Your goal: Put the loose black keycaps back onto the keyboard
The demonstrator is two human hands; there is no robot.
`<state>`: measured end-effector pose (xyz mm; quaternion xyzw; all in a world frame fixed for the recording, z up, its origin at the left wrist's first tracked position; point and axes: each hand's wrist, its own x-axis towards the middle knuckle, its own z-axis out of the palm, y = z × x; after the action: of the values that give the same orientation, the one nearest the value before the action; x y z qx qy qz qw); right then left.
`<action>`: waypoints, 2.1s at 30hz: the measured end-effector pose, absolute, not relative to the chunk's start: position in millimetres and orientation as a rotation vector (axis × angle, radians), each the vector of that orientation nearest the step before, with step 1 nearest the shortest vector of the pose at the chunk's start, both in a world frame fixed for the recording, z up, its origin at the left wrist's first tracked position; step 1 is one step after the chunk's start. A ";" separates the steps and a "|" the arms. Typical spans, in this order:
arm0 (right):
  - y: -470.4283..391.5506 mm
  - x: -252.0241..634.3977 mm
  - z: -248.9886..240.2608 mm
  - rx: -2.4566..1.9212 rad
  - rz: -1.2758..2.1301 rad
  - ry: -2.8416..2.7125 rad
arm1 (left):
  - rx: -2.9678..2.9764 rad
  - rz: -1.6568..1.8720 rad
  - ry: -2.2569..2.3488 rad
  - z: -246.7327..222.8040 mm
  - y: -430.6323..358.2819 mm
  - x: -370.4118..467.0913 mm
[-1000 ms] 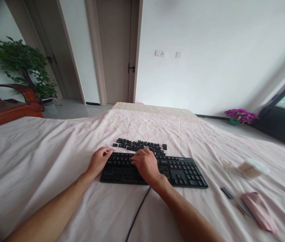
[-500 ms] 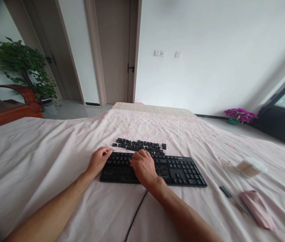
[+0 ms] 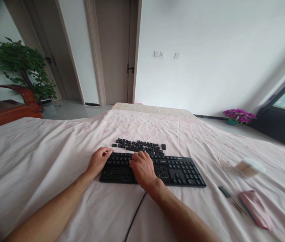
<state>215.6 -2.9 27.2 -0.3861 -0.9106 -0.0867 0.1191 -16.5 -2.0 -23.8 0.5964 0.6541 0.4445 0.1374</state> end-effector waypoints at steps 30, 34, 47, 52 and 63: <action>96.7 229.6 45.0 -1.452 0.020 -2.431 | 1.705 1.292 1.858 -22.0 -2.5 -16.0; 122.0 218.7 36.8 -1.545 -0.039 -2.491 | 1.697 1.285 1.863 -21.7 -2.4 -15.7; 155.7 193.7 31.7 -1.687 -0.074 -2.551 | 1.684 1.287 1.862 -23.0 -0.9 -16.7; 162.6 191.0 30.9 -1.747 -0.053 -2.543 | 1.679 1.288 1.870 -22.4 -1.4 -16.5; 145.5 196.1 37.3 -1.653 -0.004 -2.521 | 1.695 1.274 1.860 -23.6 -0.4 -17.0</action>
<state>196.1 145.5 37.3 -0.5474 -0.8345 -0.0013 0.0635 -17.0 -0.4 -23.6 0.5933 0.6510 0.4458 0.1599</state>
